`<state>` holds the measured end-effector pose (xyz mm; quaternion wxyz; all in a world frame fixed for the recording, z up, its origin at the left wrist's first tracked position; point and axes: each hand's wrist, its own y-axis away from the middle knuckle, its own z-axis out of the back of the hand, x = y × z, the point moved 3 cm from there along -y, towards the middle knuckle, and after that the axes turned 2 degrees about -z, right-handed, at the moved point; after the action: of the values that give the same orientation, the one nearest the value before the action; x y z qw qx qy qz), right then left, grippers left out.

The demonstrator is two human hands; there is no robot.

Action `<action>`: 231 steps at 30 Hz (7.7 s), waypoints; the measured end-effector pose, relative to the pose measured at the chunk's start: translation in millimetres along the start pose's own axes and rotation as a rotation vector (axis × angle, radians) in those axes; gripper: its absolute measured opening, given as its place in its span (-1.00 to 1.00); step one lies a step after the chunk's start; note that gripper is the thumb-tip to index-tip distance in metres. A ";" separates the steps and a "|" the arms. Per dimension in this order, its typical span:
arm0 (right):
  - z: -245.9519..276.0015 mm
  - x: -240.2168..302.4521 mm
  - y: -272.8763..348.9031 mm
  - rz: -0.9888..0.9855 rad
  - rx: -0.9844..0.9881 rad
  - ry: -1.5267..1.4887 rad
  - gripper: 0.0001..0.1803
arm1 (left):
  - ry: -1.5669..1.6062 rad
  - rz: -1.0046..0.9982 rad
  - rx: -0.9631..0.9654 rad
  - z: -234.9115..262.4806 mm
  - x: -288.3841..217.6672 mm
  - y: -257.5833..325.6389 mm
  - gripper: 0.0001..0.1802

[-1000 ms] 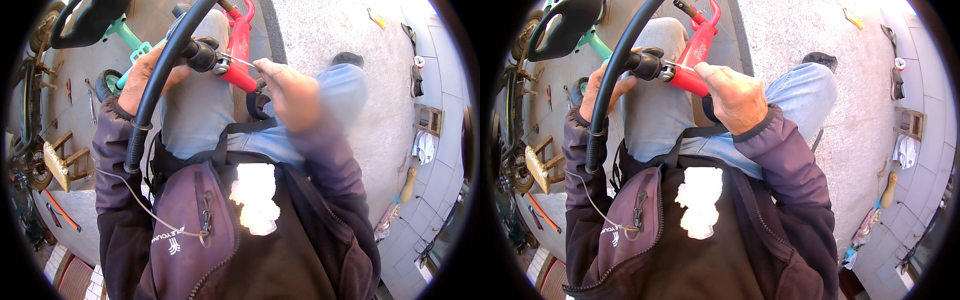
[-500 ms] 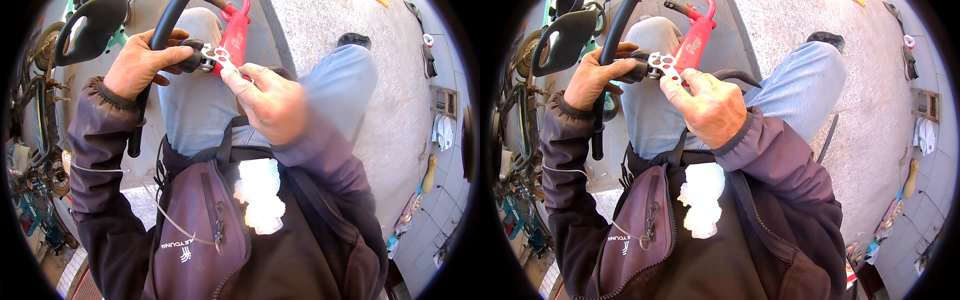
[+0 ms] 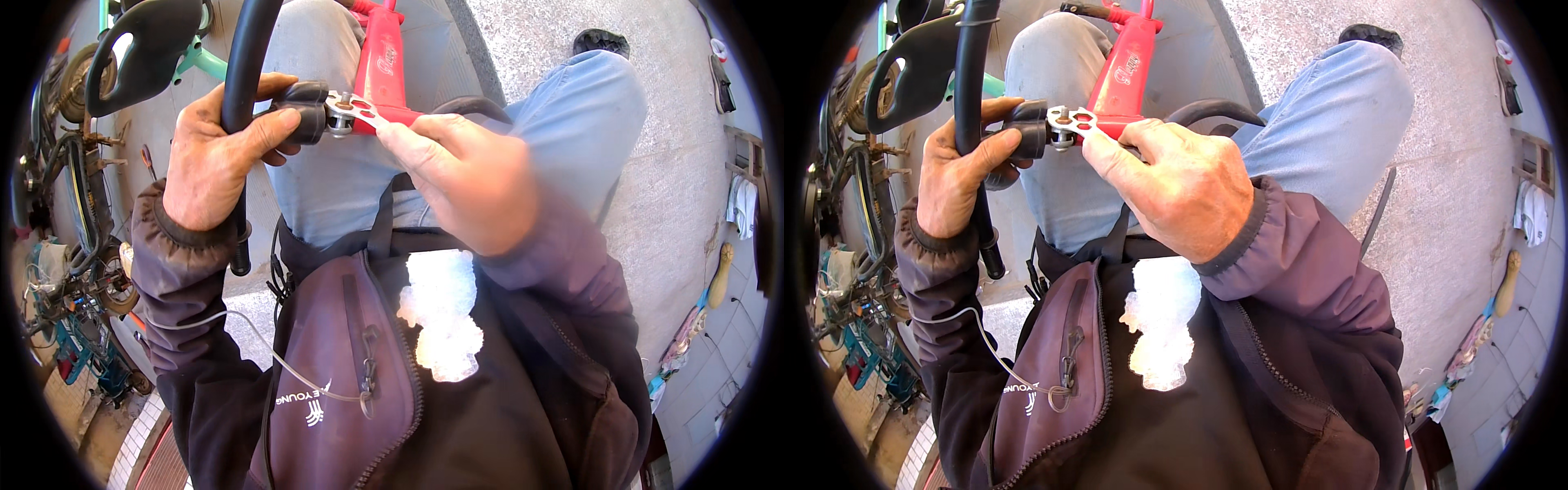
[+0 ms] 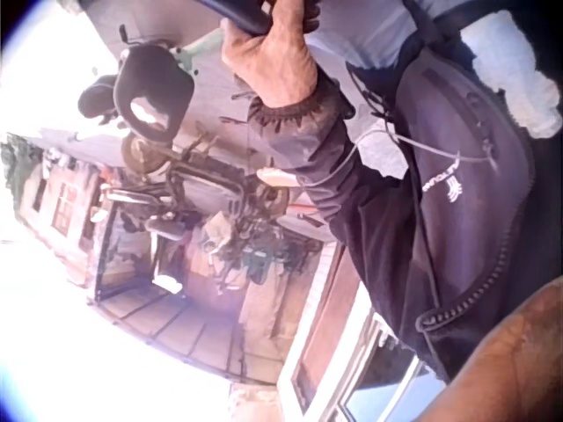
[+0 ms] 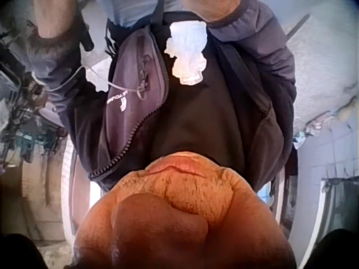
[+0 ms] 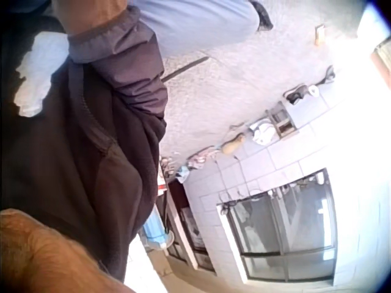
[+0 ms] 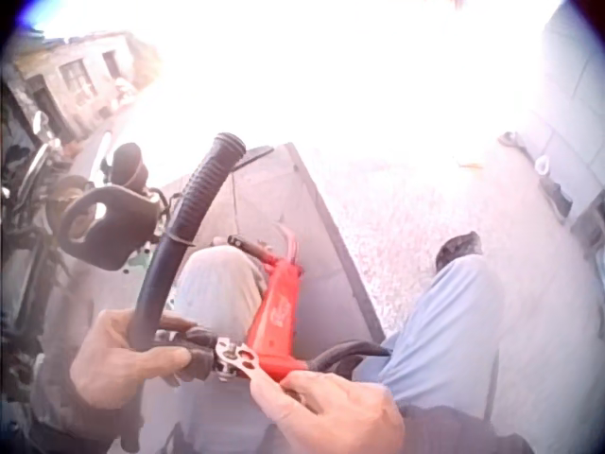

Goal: The person attaches a red bicycle fork to a black handlebar stem using a multi-tool. They insert the fork into the stem, align the components, and tighten the securing bolts to complete the assembly.

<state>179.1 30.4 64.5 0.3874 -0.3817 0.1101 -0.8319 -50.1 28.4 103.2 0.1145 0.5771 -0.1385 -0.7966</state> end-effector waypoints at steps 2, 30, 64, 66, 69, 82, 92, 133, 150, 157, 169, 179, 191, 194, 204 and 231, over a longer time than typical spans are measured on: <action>6.4 2.2 6.8 0.014 0.031 -0.022 -0.59 | 0.034 -0.038 -0.028 -9.3 -1.5 12.8 -0.60; -16.4 -5.7 73.6 -0.458 0.316 -0.681 -0.43 | -0.155 -0.238 -0.145 -45.1 47.3 45.8 -0.66; -31.6 -19.2 74.3 -1.213 0.450 -1.679 -0.71 | -0.162 -0.187 -0.132 -44.0 47.1 43.8 -0.64; -34.4 -18.5 77.1 -1.223 0.489 -1.713 -0.73 | -0.232 -0.207 -0.096 -40.3 50.2 43.4 -0.65; -39.3 -20.3 81.8 -1.227 0.488 -1.738 -0.75 | -0.215 -0.203 -0.103 -41.5 48.8 43.0 -0.65; -38.8 -8.1 75.4 -1.244 0.580 -1.751 -0.76 | -0.184 -0.223 -0.104 -43.5 50.8 43.0 -0.64; -39.0 -2.1 72.6 -1.247 0.541 -1.777 -0.75 | -0.099 -0.261 -0.137 -46.8 51.0 41.0 -0.65; -33.5 18.3 47.7 -1.447 0.431 -1.386 -0.65 | -0.215 -0.279 -0.087 -57.4 44.2 38.7 -0.66; -31.9 20.2 40.0 -1.441 0.597 -1.139 -0.71 | -0.196 -0.393 -0.133 -57.3 41.2 37.7 -0.71; -28.8 16.1 39.1 -1.382 0.592 -0.982 -0.70 | -0.201 -0.402 -0.134 -58.0 42.0 36.4 -0.70; -24.0 19.1 40.4 -1.433 0.649 -1.068 -0.64 | -0.231 -0.420 -0.163 -59.0 38.0 37.3 -0.72; -22.5 18.5 37.5 -1.407 0.617 -0.986 -0.68 | -0.233 -0.420 -0.155 -57.9 37.2 37.7 -0.71; -29.6 7.7 39.5 -1.183 0.488 -0.758 -0.73 | -0.248 -0.420 -0.166 -58.9 39.6 35.9 -0.70; -45.2 -9.3 62.0 -1.016 0.373 -0.738 -0.73 | -0.218 -0.430 -0.157 -58.6 40.5 34.4 -0.70; -30.9 -3.7 43.5 -1.183 0.575 -0.907 -0.70 | -0.195 -0.433 -0.158 -57.5 43.4 37.9 -0.71; -41.2 -10.4 51.5 -1.146 0.555 -0.964 -0.78 | -0.232 -0.409 -0.165 -57.6 45.2 38.3 -0.72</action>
<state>182.5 -1.5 5.9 -0.0146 -0.5863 -0.4938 -0.6421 -8.2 -28.0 59.6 -0.0190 0.4866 0.0348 -0.8727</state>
